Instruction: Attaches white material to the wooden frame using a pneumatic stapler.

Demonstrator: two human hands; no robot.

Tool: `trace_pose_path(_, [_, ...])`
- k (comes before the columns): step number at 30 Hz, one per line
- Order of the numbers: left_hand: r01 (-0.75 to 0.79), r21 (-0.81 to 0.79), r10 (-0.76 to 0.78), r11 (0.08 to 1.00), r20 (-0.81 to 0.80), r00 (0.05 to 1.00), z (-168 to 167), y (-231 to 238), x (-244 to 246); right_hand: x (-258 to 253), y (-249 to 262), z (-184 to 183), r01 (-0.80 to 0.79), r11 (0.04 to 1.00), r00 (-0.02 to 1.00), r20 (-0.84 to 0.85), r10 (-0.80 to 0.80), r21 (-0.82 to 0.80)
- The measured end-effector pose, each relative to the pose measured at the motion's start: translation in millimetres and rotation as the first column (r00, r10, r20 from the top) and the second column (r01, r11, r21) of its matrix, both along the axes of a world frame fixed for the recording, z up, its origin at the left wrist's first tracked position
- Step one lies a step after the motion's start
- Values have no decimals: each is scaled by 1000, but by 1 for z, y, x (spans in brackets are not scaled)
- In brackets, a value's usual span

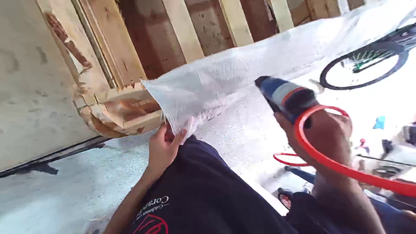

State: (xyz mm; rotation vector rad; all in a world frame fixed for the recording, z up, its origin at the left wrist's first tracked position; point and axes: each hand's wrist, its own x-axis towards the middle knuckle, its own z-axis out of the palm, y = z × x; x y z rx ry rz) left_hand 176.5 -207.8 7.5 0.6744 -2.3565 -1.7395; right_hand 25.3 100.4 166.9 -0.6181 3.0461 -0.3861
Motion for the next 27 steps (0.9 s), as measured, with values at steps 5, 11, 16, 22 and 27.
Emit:
trace_pose_path(5, [-76, -466, 22, 882, -120, 992, -34, 5, -23, 25, 7, -78, 7, 950, 1000, 27, 1, -311])
trace_pose_path(11, [-137, -603, -5, 786, -228, 974, -51, 2, -21, 73, -53, -157, 178, 599, 980, 89, -176, -781])
trace_pose_path(16, [-102, -505, -27, 857, -242, 970, -52, 0, -22, 79, -86, -179, 100, 514, 961, -51, -270, -852])
trace_pose_path(22, [11, -432, -142, 902, -272, 952, -64, -11, -13, 74, -95, -171, 174, 614, 946, -42, -320, -770])
trace_pose_path(27, [49, -289, -124, 956, -248, 961, -70, -16, -11, 88, -112, -172, 178, 649, 953, -35, -301, -740])
